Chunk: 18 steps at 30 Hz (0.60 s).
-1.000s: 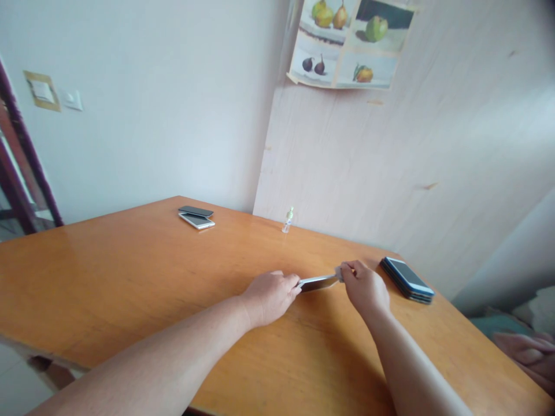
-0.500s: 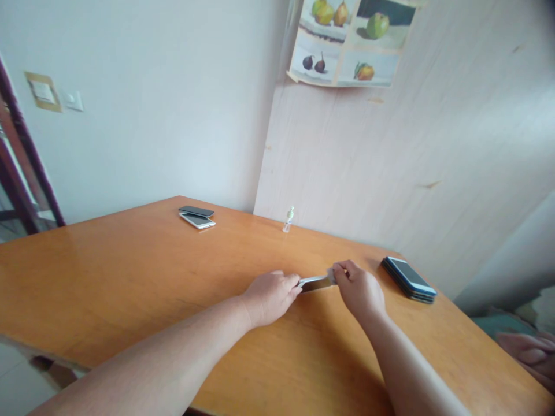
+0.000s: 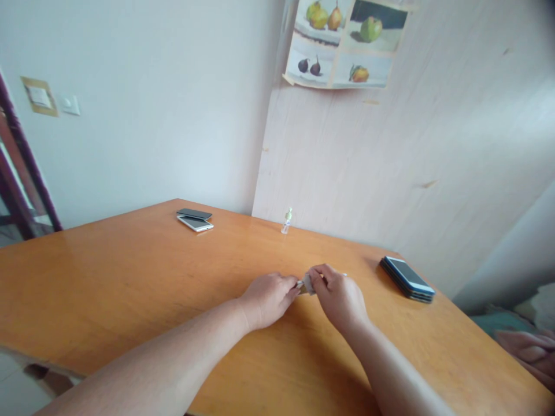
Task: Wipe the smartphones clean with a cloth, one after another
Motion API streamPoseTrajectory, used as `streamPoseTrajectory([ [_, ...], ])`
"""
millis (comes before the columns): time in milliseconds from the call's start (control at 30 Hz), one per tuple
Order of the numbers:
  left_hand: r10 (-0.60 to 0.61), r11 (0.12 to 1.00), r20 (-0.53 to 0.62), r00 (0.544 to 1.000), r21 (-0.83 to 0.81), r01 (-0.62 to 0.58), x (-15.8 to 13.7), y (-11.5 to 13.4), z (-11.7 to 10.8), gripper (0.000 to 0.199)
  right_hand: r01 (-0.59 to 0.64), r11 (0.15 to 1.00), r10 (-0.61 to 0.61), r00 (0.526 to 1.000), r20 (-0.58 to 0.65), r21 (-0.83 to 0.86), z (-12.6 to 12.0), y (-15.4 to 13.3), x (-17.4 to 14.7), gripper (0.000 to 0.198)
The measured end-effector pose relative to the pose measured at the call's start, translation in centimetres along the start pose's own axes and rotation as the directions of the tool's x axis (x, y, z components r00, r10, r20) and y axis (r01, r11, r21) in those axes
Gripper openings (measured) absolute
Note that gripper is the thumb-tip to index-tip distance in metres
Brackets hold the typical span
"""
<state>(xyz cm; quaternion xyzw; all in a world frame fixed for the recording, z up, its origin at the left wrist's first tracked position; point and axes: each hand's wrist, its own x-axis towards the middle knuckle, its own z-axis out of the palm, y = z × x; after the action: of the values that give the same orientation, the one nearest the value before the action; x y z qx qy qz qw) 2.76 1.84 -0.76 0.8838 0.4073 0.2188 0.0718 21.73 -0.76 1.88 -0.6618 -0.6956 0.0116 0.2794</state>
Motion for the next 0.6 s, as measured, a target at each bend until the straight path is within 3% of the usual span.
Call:
streamPoseTrajectory([
  [133, -0.006, 1.000, -0.004, 1.000, 0.017, 0.006, 0.0, 0.0, 0.1, 0.029, -0.223, 0.971, 0.218, 0.973, -0.072, -0.081, -1.4, 4.4, 2.2, 0.037],
  [233, -0.018, 1.000, 0.009, 1.000, 0.022, 0.017, 0.1, 0.0, 0.1, 0.028, -0.267, 0.958, 0.259, 0.962, -0.091, -0.100, -1.7, 5.8, 2.8, 0.038],
  [333, -0.029, 0.999, 0.013, 0.999, 0.022, 0.029, 0.1, 0.1, 0.0, 0.029, -0.174, 0.983, 0.170, 0.983, -0.063, -0.057, -0.9, 3.9, 1.8, 0.037],
  [500, -0.012, 0.999, 0.014, 1.000, -0.030, 0.013, 0.0, 0.0, -0.2, 0.028, 0.090, 0.996, -0.091, 0.996, 0.025, 0.025, 0.4, -0.9, -0.6, 0.034],
  [600, -0.016, 1.000, 0.010, 1.000, -0.020, 0.017, 0.0, 0.0, -0.2, 0.029, 0.016, 1.000, -0.016, 1.000, 0.007, -0.022, -0.1, 0.1, 0.0, 0.034],
])
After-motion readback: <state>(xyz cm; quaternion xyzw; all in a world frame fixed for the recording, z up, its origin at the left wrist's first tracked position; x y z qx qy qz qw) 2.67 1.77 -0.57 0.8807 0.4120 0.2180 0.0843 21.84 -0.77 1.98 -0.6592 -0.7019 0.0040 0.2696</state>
